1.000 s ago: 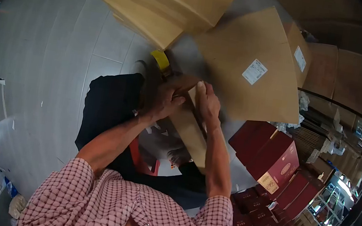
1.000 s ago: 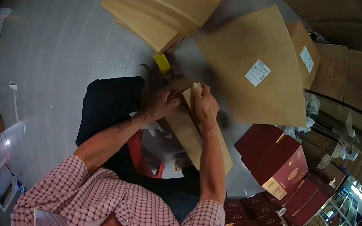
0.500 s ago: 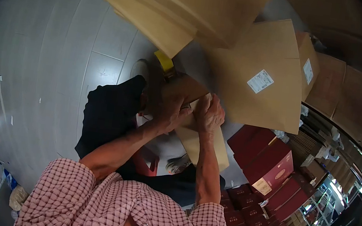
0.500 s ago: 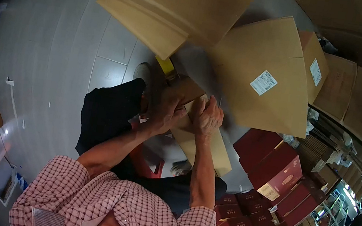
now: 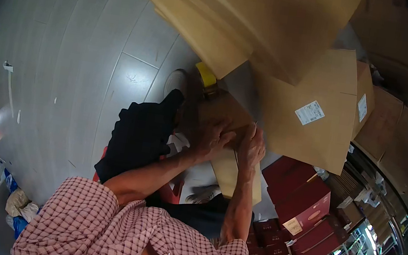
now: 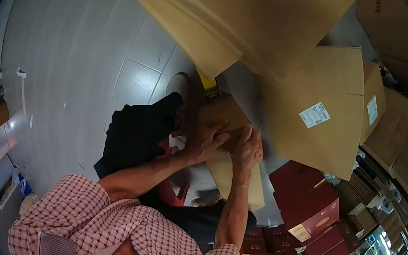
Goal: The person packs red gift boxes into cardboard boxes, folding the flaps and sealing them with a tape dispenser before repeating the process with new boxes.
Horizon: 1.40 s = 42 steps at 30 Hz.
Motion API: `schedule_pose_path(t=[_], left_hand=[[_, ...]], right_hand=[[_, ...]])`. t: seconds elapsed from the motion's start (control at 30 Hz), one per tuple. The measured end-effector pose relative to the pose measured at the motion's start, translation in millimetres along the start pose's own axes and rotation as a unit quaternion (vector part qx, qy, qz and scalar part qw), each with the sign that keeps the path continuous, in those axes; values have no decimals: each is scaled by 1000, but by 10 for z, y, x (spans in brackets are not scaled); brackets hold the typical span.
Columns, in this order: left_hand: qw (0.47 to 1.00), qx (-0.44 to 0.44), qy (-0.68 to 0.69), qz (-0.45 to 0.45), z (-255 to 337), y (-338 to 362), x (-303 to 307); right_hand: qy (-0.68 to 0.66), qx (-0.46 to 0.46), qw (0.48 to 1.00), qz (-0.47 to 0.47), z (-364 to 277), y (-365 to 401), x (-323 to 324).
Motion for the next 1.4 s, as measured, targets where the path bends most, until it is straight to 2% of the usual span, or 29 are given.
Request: schedule_pose_path(t=[0.1, 0.13, 0.17, 0.2, 0.27, 0.33, 0.4, 0.47, 0.57, 0.67, 0.77, 0.87, 0.93, 1.0, 1.07, 1.13, 1.17, 1.2, 1.23, 1.3, 1.4], left_hand=[[999, -16, 43, -7, 68, 2, 4], [999, -46, 18, 9, 54, -31, -12], [997, -76, -7, 23, 64, -43, -14], [998, -65, -11, 11, 77, -48, -6], [999, -44, -20, -7, 152, -38, 54], [999, -5, 27, -30, -72, -55, -80], [998, 34, 42, -25, -236, 73, -188], [998, 56, 13, 11, -295, 166, -157], [999, 41, -29, 16, -139, 81, -16], [996, 83, 32, -4, -317, 55, -161], [995, 79, 47, 32, -243, 39, -77], [994, 84, 50, 38, -71, 66, 81], [995, 78, 38, 54, -168, 48, 17], [997, 47, 17, 54, -193, 21, -78], [1000, -8, -10, 28, -83, -32, -50], [998, 43, -31, -34, 3, -101, 42], [994, 70, -42, -67, 20, -75, 48], [997, 53, -38, -37, 0, -66, 34], [999, 37, -34, -7, -69, -55, -21], [999, 25, -24, 19, -64, 2, -68], [999, 33, -22, 11, -37, -25, -4]], right_hand=[[143, -11, 975, -167, -339, -335, 19], [166, 87, 964, -188, -491, -500, -188], [169, 139, 960, -173, -539, -684, -516], [172, 194, 953, -156, -655, -859, -808], [109, 148, 952, -246, -1253, -1011, -1021], [4, 181, 936, -301, -1203, -1270, -1952], [-52, 205, 940, -266, -1330, -1313, -2214], [-67, 231, 960, -142, -1662, -1158, -2062], [-99, 173, 957, -210, -1465, -1285, -2343], [-147, 168, 959, -177, -1531, -1225, -2158], [-199, 117, 934, -273, -1638, -1122, -1961], [40, 208, 941, -265, -1575, -1188, -2147], [-11, 147, 917, -371, -1383, -1133, -2264], [-69, 111, 891, -435, -1252, -1068, -2213], [-157, 85, 870, -459, -1312, -951, -1843], [-279, 36, 831, -480, -1657, -771, -1302], [-281, 50, 834, -471, -1666, -801, -1280], [-284, 65, 838, -462, -1672, -833, -1261], [-217, 123, 866, -434, -1502, -1076, -1534], [-121, 138, 904, -387, -1161, -1252, -1636], [-71, 44, 934, -347, -793, -1312, -1568]])
Point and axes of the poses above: each hand's wrist, its own y-axis away from the middle knuckle, its own x-axis out of the back of the hand, z = x × y, the point moved 7 cm from there along -y, towards the middle knuckle, and after that the axes turned 1 degree about y, right-handed, at the moved point
